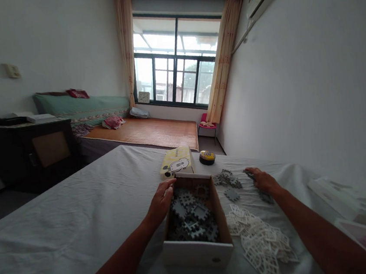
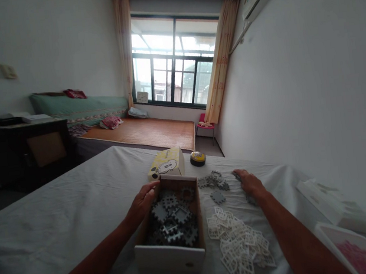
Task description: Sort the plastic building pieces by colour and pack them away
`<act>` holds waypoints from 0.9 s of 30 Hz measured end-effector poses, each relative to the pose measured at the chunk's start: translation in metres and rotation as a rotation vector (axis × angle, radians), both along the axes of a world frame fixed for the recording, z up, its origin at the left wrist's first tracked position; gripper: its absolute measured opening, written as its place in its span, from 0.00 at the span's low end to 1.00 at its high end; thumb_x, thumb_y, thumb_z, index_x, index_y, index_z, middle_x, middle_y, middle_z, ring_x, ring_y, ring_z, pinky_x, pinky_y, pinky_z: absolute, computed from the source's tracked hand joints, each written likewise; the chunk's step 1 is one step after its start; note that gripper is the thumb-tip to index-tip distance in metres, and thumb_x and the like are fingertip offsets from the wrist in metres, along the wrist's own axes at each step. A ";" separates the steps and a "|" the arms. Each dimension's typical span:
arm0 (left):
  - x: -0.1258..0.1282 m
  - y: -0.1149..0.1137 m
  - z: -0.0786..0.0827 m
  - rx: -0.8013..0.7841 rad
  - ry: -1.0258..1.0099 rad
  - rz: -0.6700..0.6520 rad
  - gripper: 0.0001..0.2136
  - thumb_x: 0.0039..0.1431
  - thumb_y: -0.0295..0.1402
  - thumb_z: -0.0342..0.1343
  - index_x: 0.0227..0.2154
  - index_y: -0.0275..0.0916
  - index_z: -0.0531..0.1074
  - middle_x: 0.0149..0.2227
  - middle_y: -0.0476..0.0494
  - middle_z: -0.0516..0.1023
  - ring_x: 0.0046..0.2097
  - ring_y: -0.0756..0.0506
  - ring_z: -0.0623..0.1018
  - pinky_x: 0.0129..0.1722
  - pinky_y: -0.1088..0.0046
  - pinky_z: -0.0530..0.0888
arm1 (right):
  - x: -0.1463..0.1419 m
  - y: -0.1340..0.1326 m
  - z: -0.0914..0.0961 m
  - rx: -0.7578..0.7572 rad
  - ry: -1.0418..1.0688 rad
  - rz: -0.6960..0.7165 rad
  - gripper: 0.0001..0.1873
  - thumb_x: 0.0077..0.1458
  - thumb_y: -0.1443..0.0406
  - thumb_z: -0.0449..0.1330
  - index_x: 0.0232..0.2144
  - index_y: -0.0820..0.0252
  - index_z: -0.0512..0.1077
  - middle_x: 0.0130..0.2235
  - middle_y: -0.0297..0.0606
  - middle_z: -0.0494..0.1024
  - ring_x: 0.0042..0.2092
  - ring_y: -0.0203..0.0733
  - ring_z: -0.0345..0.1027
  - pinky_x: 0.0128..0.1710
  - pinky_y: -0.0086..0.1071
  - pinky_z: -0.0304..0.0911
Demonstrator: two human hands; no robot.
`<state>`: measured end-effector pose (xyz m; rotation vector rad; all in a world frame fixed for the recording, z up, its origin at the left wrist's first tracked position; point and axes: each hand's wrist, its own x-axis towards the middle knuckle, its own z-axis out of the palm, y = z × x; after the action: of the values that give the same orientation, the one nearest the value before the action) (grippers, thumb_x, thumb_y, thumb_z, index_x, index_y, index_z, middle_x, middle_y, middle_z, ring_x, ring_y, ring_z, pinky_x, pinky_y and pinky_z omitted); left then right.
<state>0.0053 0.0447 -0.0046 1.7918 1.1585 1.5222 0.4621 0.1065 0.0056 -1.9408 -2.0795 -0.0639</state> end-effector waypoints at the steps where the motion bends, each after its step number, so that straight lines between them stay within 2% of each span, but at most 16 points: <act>1: 0.000 0.000 0.000 0.003 -0.004 0.000 0.17 0.57 0.36 0.48 0.46 0.38 0.73 0.47 0.41 0.74 0.51 0.42 0.72 0.57 0.62 0.65 | 0.001 -0.002 0.006 0.033 0.027 -0.013 0.34 0.44 0.74 0.55 0.55 0.52 0.62 0.57 0.42 0.67 0.51 0.49 0.67 0.50 0.38 0.60; 4: 0.001 0.001 -0.001 0.005 -0.010 0.003 0.17 0.57 0.36 0.48 0.45 0.38 0.73 0.47 0.41 0.74 0.51 0.42 0.72 0.57 0.62 0.65 | -0.011 -0.011 0.029 0.120 0.138 -0.019 0.32 0.48 0.69 0.55 0.56 0.51 0.59 0.53 0.42 0.70 0.49 0.48 0.68 0.46 0.38 0.64; 6: 0.002 0.000 -0.001 0.000 -0.012 0.001 0.17 0.57 0.36 0.47 0.45 0.38 0.73 0.47 0.41 0.74 0.51 0.42 0.72 0.57 0.62 0.65 | -0.037 -0.022 0.046 0.128 0.301 0.047 0.31 0.51 0.63 0.57 0.58 0.50 0.56 0.49 0.39 0.73 0.44 0.46 0.71 0.39 0.38 0.69; 8: 0.002 0.000 -0.002 -0.002 -0.014 0.000 0.16 0.57 0.35 0.47 0.45 0.38 0.73 0.47 0.41 0.74 0.51 0.43 0.72 0.57 0.63 0.65 | -0.077 -0.038 0.063 0.054 0.597 0.196 0.34 0.50 0.57 0.60 0.58 0.49 0.54 0.47 0.37 0.74 0.39 0.44 0.72 0.32 0.37 0.72; 10: 0.002 0.000 -0.002 -0.004 -0.016 0.002 0.16 0.57 0.35 0.47 0.45 0.38 0.74 0.47 0.40 0.74 0.51 0.43 0.72 0.56 0.63 0.65 | -0.124 -0.057 0.077 -0.101 0.892 0.367 0.38 0.47 0.53 0.63 0.58 0.48 0.55 0.47 0.37 0.74 0.38 0.44 0.72 0.30 0.38 0.73; 11: 0.002 0.000 -0.003 -0.007 -0.017 0.004 0.17 0.57 0.36 0.47 0.45 0.38 0.74 0.47 0.40 0.74 0.51 0.43 0.72 0.56 0.63 0.66 | -0.146 -0.065 0.081 -0.200 0.951 0.419 0.37 0.48 0.52 0.63 0.58 0.48 0.56 0.47 0.38 0.74 0.38 0.44 0.73 0.30 0.39 0.73; 13: 0.002 0.000 -0.003 -0.012 -0.017 0.004 0.17 0.57 0.36 0.47 0.45 0.38 0.73 0.47 0.40 0.74 0.51 0.43 0.72 0.56 0.63 0.66 | -0.183 -0.077 0.087 -0.316 0.890 0.438 0.34 0.50 0.50 0.60 0.57 0.50 0.58 0.48 0.41 0.74 0.38 0.45 0.73 0.29 0.40 0.73; 14: 0.002 0.000 -0.004 -0.011 -0.016 0.005 0.17 0.57 0.36 0.47 0.45 0.38 0.73 0.47 0.40 0.74 0.52 0.43 0.72 0.56 0.63 0.66 | -0.196 -0.079 0.088 -0.297 0.801 0.425 0.32 0.52 0.50 0.58 0.57 0.52 0.59 0.49 0.43 0.73 0.38 0.46 0.73 0.31 0.41 0.73; 17: 0.002 -0.001 -0.004 -0.004 -0.008 0.004 0.17 0.58 0.36 0.47 0.46 0.38 0.73 0.48 0.40 0.74 0.52 0.43 0.72 0.56 0.63 0.65 | -0.217 -0.075 0.087 0.013 0.453 0.403 0.25 0.57 0.58 0.54 0.56 0.56 0.62 0.52 0.45 0.72 0.43 0.47 0.71 0.45 0.46 0.68; 19: 0.002 -0.002 -0.004 -0.001 -0.002 0.001 0.17 0.58 0.35 0.46 0.46 0.38 0.73 0.48 0.40 0.74 0.52 0.43 0.72 0.57 0.63 0.65 | -0.222 -0.072 0.084 0.158 0.258 0.444 0.19 0.59 0.63 0.49 0.52 0.56 0.67 0.50 0.43 0.73 0.48 0.46 0.69 0.51 0.44 0.62; 21: 0.002 -0.002 -0.003 0.004 0.002 -0.002 0.16 0.58 0.35 0.46 0.46 0.38 0.73 0.48 0.41 0.74 0.52 0.43 0.72 0.57 0.64 0.65 | -0.228 -0.076 0.079 0.144 0.105 0.507 0.18 0.61 0.66 0.46 0.49 0.56 0.70 0.47 0.42 0.76 0.50 0.46 0.67 0.52 0.41 0.61; 24: 0.002 -0.002 -0.002 0.010 0.006 0.004 0.16 0.58 0.34 0.46 0.46 0.39 0.73 0.48 0.41 0.74 0.52 0.44 0.72 0.56 0.64 0.66 | -0.241 -0.094 0.067 0.012 -0.065 0.614 0.16 0.60 0.64 0.50 0.47 0.56 0.72 0.45 0.42 0.78 0.49 0.47 0.68 0.49 0.39 0.62; 27: 0.002 -0.001 -0.002 0.014 0.006 0.008 0.16 0.58 0.35 0.46 0.46 0.39 0.73 0.48 0.41 0.74 0.52 0.44 0.72 0.56 0.64 0.66 | -0.248 -0.110 0.060 -0.063 -0.026 0.757 0.14 0.60 0.60 0.51 0.44 0.52 0.74 0.43 0.37 0.79 0.46 0.43 0.70 0.48 0.35 0.62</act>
<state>0.0072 0.0434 -0.0069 1.8039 1.1626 1.5337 0.2143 -0.0033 0.0660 -1.0651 -2.7050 0.1388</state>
